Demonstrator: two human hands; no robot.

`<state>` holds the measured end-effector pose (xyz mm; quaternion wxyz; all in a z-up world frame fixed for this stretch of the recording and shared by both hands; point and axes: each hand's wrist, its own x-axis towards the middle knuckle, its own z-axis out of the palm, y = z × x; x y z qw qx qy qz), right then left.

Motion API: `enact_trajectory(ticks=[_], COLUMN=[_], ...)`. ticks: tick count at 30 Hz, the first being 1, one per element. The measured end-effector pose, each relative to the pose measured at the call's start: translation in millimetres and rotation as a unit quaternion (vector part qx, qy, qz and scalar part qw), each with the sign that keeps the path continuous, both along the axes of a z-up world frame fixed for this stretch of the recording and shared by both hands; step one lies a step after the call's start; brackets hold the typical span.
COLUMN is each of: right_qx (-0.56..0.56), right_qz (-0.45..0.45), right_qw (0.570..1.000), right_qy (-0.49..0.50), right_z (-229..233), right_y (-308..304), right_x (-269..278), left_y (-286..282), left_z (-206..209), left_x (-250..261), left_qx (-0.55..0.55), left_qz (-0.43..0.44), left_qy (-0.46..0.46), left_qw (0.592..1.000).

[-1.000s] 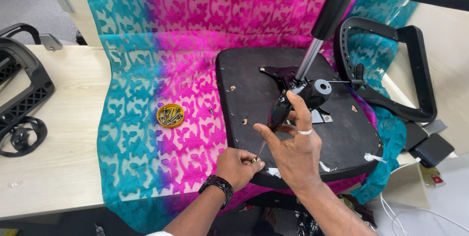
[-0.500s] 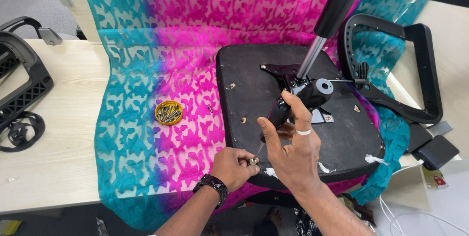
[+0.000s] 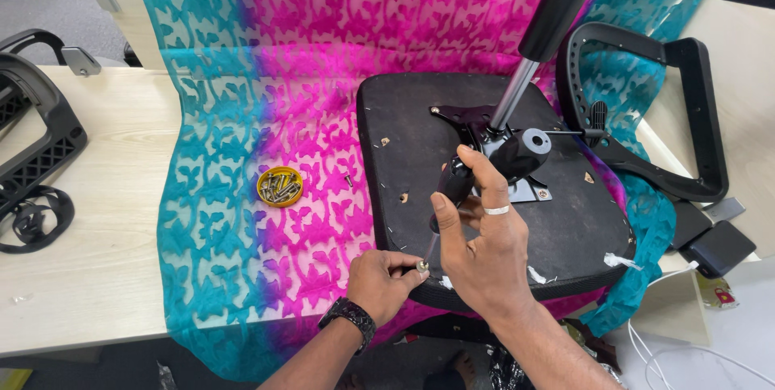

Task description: The person uses a screwdriver to tighten screws into a black metal bracket attached to the underside of an office chair seat. They pick up screws from a small yellow container and insert them into the bracket, then tighten them with the screwdriver.

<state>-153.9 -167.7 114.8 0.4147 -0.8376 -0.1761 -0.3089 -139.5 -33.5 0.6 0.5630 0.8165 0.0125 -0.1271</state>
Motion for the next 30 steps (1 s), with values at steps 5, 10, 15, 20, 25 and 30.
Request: enact_trajectory(ticks=[5, 10, 15, 20, 25, 30], right_qx=[0.006, -0.002, 0.002, 0.031, 0.008, -0.036], right_qz=[-0.054, -0.059, -0.059, -0.049, -0.064, -0.054], right_qw=[0.998, 0.997, 0.998, 0.998, 0.998, 0.997], right_qy=[-0.018, -0.046, -0.015, 0.02, -0.012, -0.044], right_z=[1, 0, 1, 5, 5, 4], right_y=[6, 6, 4, -2, -1, 0], right_x=[-4, -4, -6, 0, -2, -1], left_y=[-1, -4, -5, -6, -7, -8], left_z=[-1, -6, -7, -4, -3, -7], left_x=[0, -5, -5, -7, -7, -8], left_qx=[0.01, 0.003, 0.007, 0.021, 0.012, 0.002], left_qz=[-0.004, 0.014, 0.026, 0.021, 0.032, 0.047], left_qy=[-0.011, -0.041, -0.036, -0.012, -0.008, -0.026], left_qw=[1.0, 0.999, 0.999, 0.999, 0.999, 0.999])
